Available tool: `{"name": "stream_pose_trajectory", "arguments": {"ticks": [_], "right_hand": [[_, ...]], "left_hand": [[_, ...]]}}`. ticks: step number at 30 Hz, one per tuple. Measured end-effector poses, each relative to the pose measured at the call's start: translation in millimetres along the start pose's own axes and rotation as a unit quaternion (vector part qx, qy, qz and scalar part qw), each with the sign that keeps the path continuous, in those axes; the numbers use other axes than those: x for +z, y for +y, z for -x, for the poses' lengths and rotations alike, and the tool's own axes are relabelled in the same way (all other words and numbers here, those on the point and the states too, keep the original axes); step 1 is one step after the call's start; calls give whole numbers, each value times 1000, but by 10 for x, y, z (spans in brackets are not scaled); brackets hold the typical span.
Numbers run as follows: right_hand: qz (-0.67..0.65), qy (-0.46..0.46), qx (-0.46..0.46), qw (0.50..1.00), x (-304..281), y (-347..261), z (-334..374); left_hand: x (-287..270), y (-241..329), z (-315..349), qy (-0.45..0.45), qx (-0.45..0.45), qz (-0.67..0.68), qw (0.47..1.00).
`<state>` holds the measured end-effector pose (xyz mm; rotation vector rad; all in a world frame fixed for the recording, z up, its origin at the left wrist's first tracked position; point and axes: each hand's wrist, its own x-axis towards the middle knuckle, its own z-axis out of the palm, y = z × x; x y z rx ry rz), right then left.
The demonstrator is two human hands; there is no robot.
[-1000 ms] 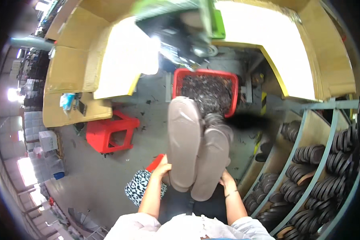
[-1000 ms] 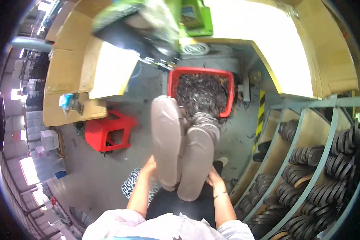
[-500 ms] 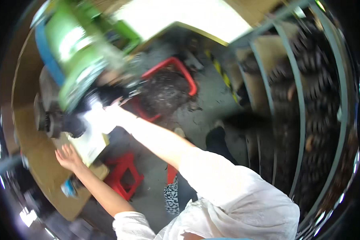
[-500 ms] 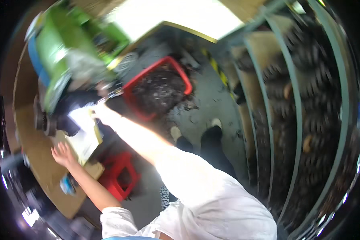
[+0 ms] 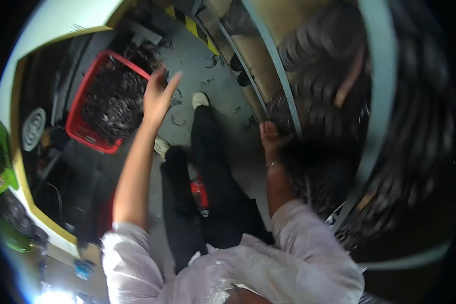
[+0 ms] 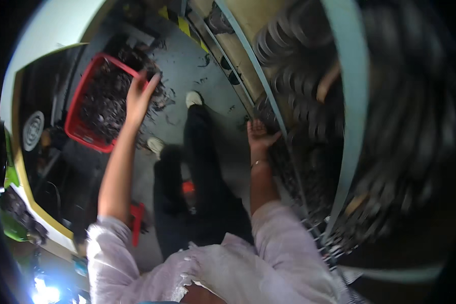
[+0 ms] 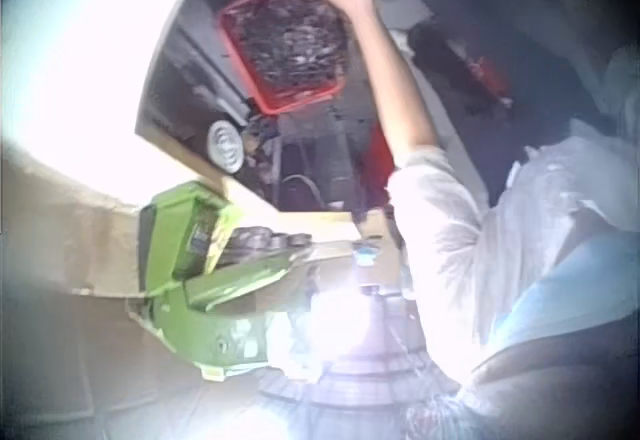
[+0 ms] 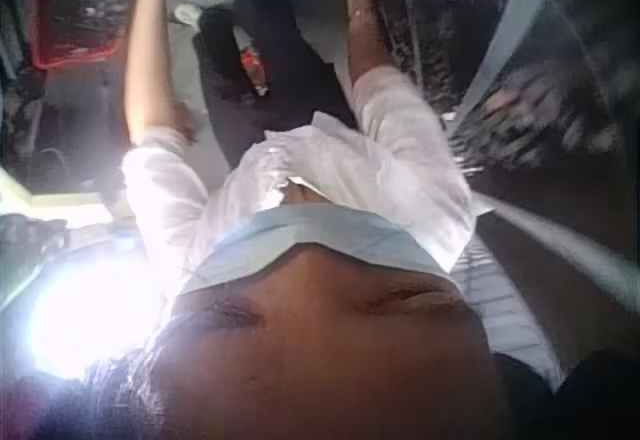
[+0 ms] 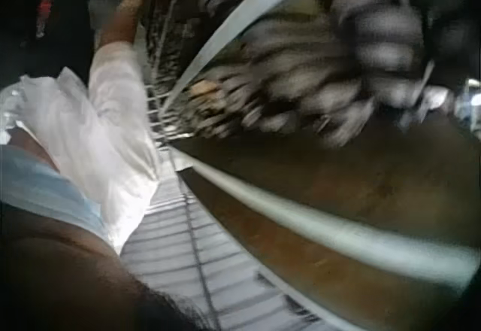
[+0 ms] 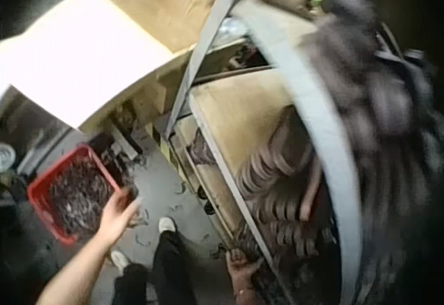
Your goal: The person retrieves multiple dark-colored sandals from a metal rack and uses a green grinding machine to smooth the soles. The person holds each sandal against the rotating grinding wheel, moving it back and forth to even out the surface, then places the finished sandal on a nearby table.
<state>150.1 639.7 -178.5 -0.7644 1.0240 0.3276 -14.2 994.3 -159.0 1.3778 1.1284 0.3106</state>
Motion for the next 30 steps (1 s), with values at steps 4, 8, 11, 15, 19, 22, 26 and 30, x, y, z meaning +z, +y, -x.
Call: {"name": "stream_pose_trajectory", "arguments": {"ticks": [4,8,11,15,19,22,26,30], "right_hand": [[10,-84,41,996,154,-43,-49],[39,-90,38,994,367,-37,-159],[59,-109,8,992,416,-102,-323],[82,-111,-18,990,412,-109,-388],[60,-24,1,998,524,-97,-323],[8,76,86,993,604,-122,-277],[152,4,23,988,445,-121,-288],[276,-119,-83,950,124,-97,-371]], "left_hand": [[1537,605,-1029,-117,92,-125,981],[2571,872,-1317,-246,-9,-130,960],[2898,928,-1603,-282,-33,-105,953],[2961,907,-1736,-292,-52,-84,951],[2943,872,-1707,-310,-70,-76,945],[3031,800,-1537,-321,-87,-112,936],[3347,624,-947,-344,-104,-204,911],[3373,423,-988,-332,-101,-192,918]]}}
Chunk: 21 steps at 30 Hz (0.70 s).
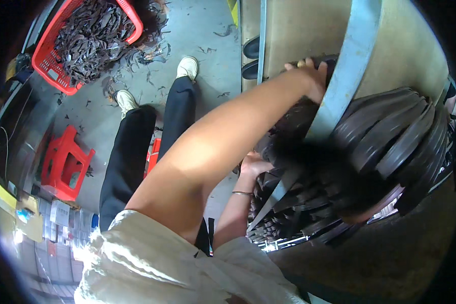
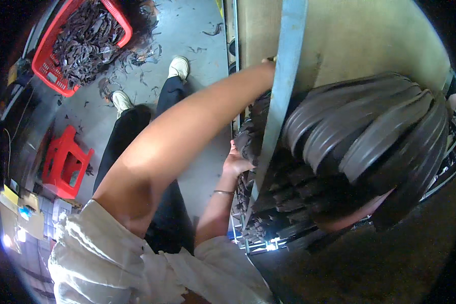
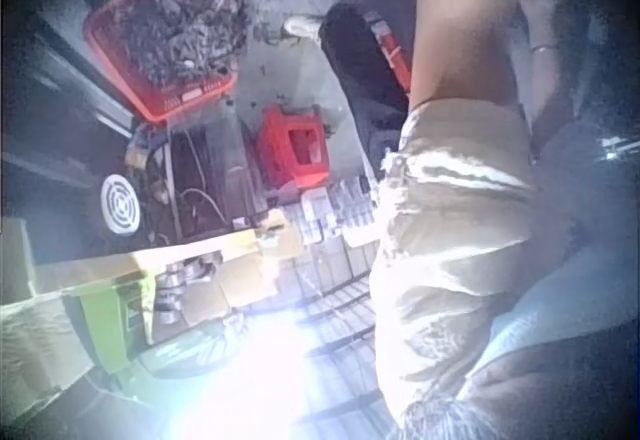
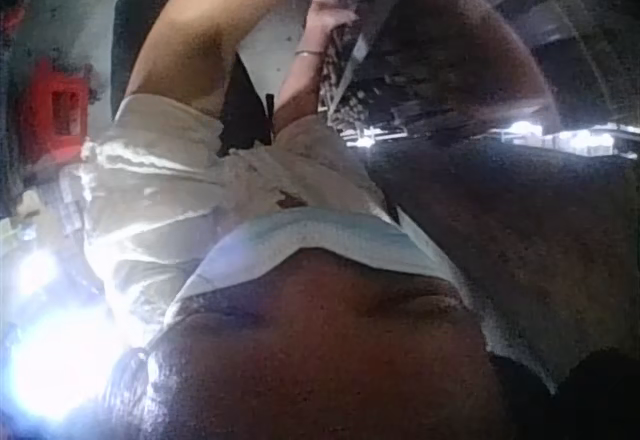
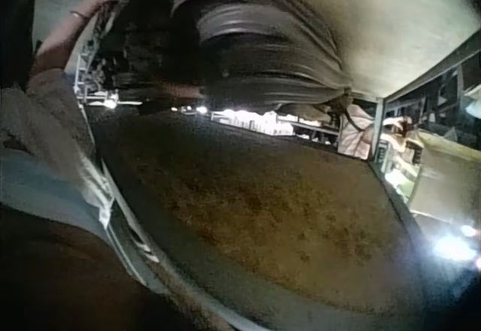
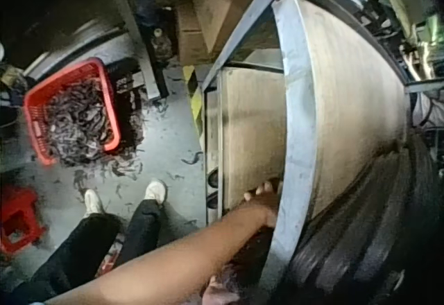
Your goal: The person retrieves multiple dark-colored sandals from a metal rack and uses a green grinding machine to smooth the soles. The person holds each sandal against the rotating grinding wheel, moving it back and forth to even out the surface, then places the finished sandal on a nearby table.
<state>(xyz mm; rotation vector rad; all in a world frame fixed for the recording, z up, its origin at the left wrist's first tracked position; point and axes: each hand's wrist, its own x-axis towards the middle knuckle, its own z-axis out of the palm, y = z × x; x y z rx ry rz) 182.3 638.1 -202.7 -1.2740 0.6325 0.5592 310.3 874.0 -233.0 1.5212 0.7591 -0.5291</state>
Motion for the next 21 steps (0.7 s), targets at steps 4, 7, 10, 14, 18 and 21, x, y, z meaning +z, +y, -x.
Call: {"name": "stream_pose_trajectory", "arguments": {"ticks": [4,7,10,14,18,21], "right_hand": [[44,1,-5,999,-136,29,-89],[51,6,10,999,-120,-53,-238],[49,6,12,999,-37,-191,-452],[47,3,2,999,91,-386,-741],[58,-6,6,998,111,-446,-835],[73,-11,23,997,54,-387,-751]], "left_hand": [[-255,-124,-17,-30,4,113,993],[-349,24,131,-19,-40,113,993],[-528,149,246,-32,-76,127,989],[-644,141,410,-40,-34,117,992],[-650,168,383,-37,-32,82,995],[-640,163,313,-49,-21,52,997]]}}
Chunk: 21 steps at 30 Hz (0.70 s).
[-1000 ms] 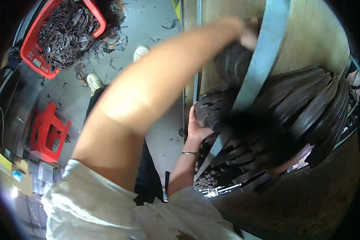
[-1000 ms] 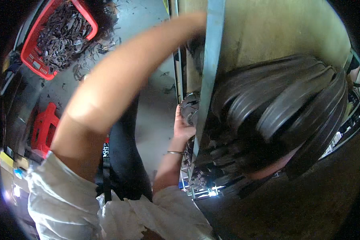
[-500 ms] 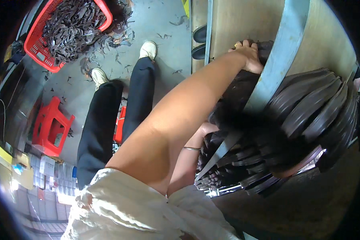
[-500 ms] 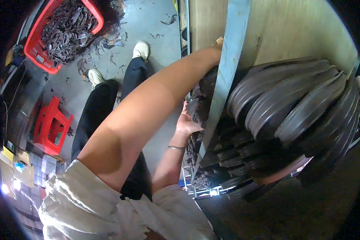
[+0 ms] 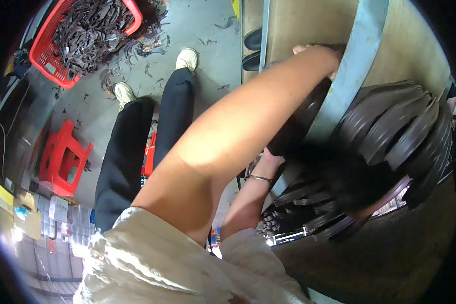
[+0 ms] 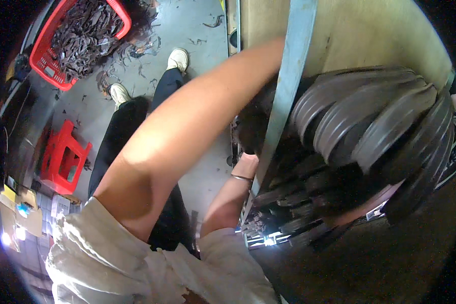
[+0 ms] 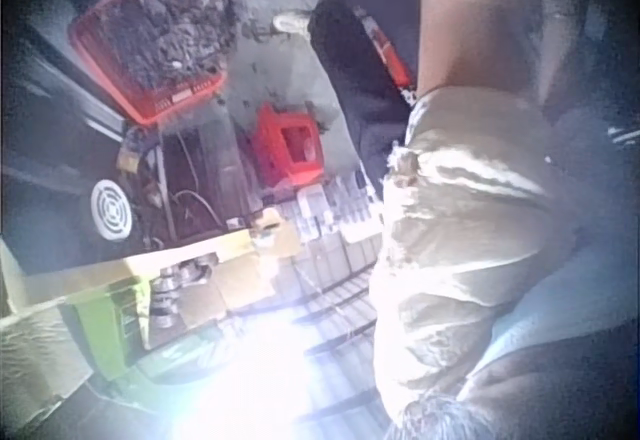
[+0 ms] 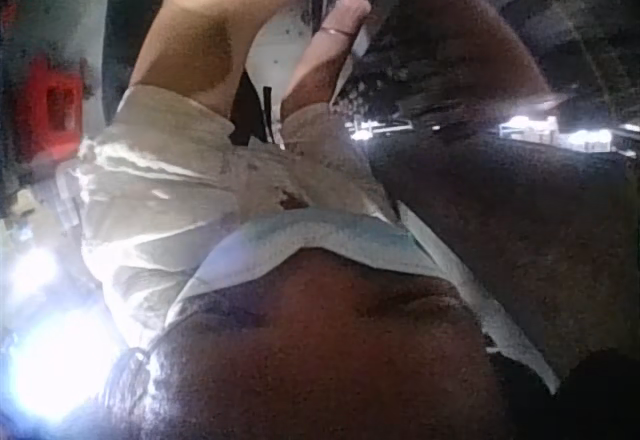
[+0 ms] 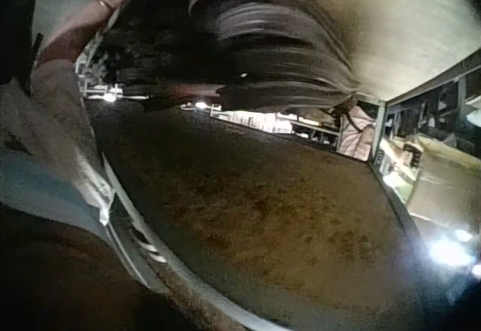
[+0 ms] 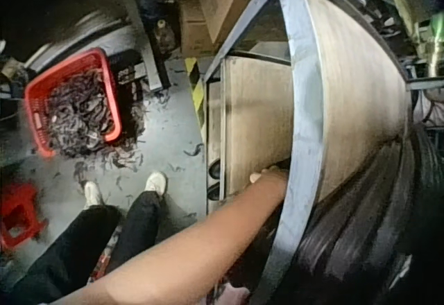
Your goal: The person retrieves multiple dark-colored sandals from a metal rack and uses a green grinding machine to smooth the soles. The person holds each sandal against the rotating grinding wheel, moving it back and forth to even out the surface, then places the finished sandal on a nearby table.
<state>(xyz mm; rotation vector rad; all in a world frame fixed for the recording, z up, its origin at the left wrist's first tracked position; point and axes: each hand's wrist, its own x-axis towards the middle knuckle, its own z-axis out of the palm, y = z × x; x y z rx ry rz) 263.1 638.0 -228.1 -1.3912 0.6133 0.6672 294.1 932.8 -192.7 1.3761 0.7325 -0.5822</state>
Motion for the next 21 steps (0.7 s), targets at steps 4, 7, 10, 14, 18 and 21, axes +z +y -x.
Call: {"name": "stream_pose_trajectory", "arguments": {"ticks": [4,7,10,14,18,21], "right_hand": [[18,-10,32,999,-97,248,254],[28,-16,55,998,-154,478,498],[40,-17,75,996,-160,623,685],[69,-21,100,992,-152,666,868],[108,-35,132,985,-161,788,1189],[144,-61,165,974,-139,969,1571]], "left_hand": [[-116,-289,79,-27,35,-22,999],[-206,-806,391,-60,51,15,997],[-220,-1282,754,-58,64,106,991],[-108,-1650,1107,-51,120,244,961],[-2,-2146,1711,-9,167,321,932],[41,-2622,2412,25,193,344,918]]}}
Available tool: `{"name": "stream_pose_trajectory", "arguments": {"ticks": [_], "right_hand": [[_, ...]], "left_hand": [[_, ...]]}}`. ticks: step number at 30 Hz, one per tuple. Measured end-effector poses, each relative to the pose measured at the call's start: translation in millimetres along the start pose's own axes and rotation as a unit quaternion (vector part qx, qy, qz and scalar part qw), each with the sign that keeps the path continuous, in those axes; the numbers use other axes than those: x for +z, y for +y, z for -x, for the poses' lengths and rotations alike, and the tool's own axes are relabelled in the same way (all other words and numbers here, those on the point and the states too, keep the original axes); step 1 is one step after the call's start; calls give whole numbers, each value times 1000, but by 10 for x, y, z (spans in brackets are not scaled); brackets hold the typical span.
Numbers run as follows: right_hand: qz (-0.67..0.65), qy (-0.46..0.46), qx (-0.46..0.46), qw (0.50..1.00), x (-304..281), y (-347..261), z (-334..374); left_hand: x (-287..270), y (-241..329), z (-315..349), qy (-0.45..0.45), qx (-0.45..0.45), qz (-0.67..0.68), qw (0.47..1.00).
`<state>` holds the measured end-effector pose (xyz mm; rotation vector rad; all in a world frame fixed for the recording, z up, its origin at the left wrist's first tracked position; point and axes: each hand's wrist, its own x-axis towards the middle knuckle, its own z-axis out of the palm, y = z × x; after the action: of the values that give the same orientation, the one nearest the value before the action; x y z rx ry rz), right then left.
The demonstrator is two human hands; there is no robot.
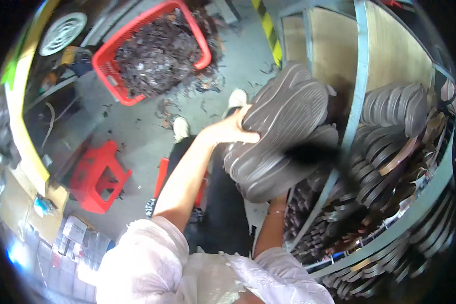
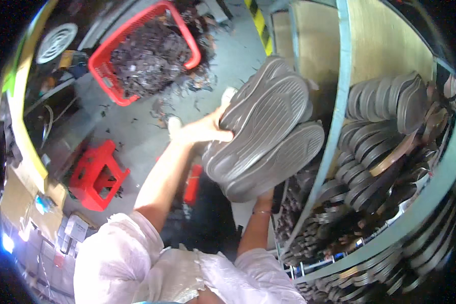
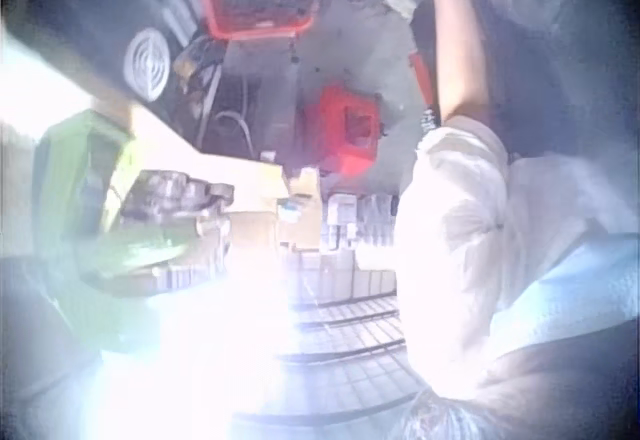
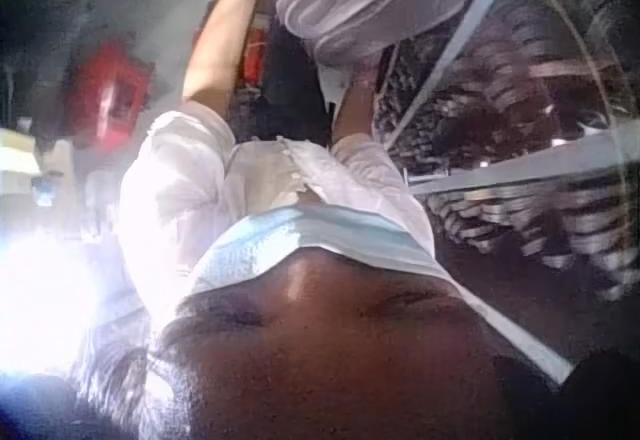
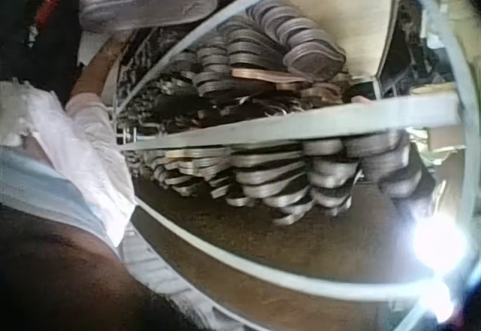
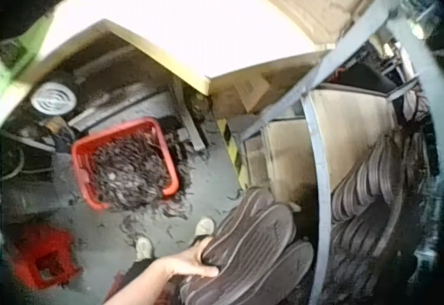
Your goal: The person retrieves multiple dark-colored sandals from a metal rack and uses a green grinding machine to smooth the soles. The person holds each sandal against the rotating grinding wheel, moving it back and forth to even out the surface, then places the finished sandal on a nearby table.
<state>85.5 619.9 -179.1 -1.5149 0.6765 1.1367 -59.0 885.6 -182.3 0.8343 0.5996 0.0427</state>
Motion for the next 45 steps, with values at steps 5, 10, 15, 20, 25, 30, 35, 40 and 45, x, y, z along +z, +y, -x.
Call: {"name": "stream_pose_trajectory", "arguments": {"ticks": [5,10,15,20,25,30,35,40,45], "right_hand": [[88,-102,66,989,403,535,693],[212,-245,114,939,1129,1042,1471],[325,-458,115,820,2391,1322,2256],[475,-648,9,596,4320,1590,3259],[525,-579,-87,617,6140,2149,3911],[106,-471,-338,808,6586,2260,3398],[336,-426,-273,795,4821,2015,2056],[454,-37,2,890,1591,1862,685],[153,165,87,970,-1109,1306,699]], "left_hand": [[-278,100,1650,145,-70,-89,983],[-354,322,3475,278,65,17,958],[-266,309,5054,428,160,136,879],[-198,239,5865,577,205,315,725],[-1215,791,5988,590,414,358,594],[-2506,1656,5862,578,412,413,571],[-2452,1809,5782,451,494,340,661],[-1899,1574,5380,650,392,99,643],[-1107,545,4245,790,71,-297,532]]}}
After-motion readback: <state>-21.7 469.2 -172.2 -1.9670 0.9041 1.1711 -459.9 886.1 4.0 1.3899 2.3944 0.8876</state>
